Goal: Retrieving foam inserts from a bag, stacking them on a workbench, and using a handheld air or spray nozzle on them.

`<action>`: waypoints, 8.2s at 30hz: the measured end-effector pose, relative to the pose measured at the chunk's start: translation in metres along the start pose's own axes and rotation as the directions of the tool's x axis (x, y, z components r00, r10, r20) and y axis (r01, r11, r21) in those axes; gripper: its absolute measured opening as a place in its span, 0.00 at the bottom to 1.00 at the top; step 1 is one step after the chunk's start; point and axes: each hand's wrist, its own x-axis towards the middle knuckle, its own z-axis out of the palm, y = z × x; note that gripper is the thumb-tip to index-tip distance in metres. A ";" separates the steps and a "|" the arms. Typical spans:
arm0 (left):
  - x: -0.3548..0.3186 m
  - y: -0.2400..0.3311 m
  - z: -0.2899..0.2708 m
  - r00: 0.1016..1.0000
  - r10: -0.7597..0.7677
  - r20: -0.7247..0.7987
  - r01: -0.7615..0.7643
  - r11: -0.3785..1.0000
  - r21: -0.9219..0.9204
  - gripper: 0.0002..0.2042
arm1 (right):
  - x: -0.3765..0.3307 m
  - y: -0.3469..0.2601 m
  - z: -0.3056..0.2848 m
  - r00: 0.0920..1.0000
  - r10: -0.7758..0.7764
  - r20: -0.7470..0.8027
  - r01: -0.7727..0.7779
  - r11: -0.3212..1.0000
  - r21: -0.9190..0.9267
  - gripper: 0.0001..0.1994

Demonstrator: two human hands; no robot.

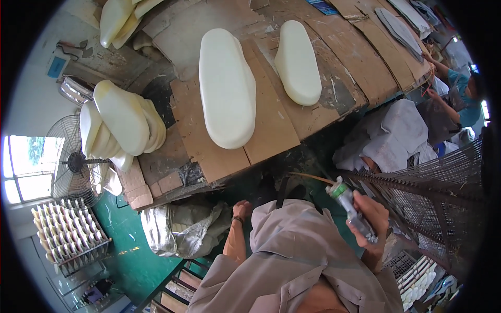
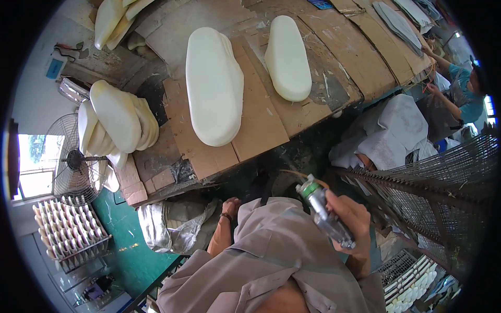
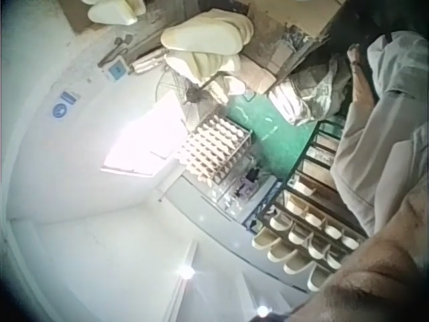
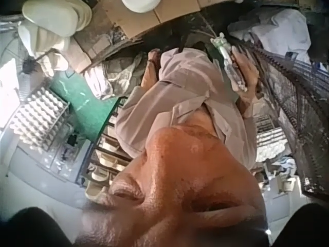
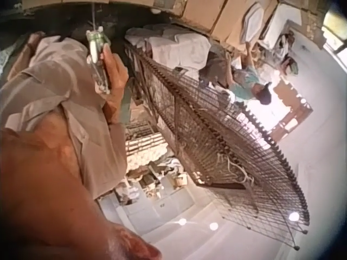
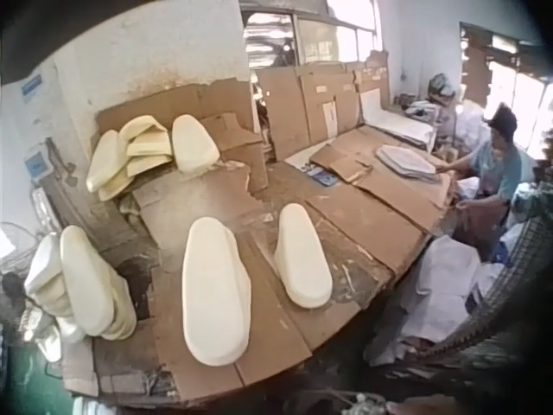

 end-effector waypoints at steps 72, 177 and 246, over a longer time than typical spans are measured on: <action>0.186 0.464 0.141 0.924 0.371 0.095 0.008 0.229 -0.973 0.29 | -0.011 -0.004 0.016 0.976 0.181 -0.120 -0.174 0.982 0.068 0.29; 0.096 0.417 0.054 0.789 0.599 -0.134 -0.608 0.731 -0.310 0.17 | 0.051 0.001 0.037 0.972 0.229 -0.046 -0.227 0.973 0.044 0.28; 0.094 0.298 -0.200 0.778 -0.068 -0.624 0.424 0.790 0.443 0.19 | 0.171 0.031 0.105 0.988 0.132 0.075 -0.133 0.991 0.005 0.28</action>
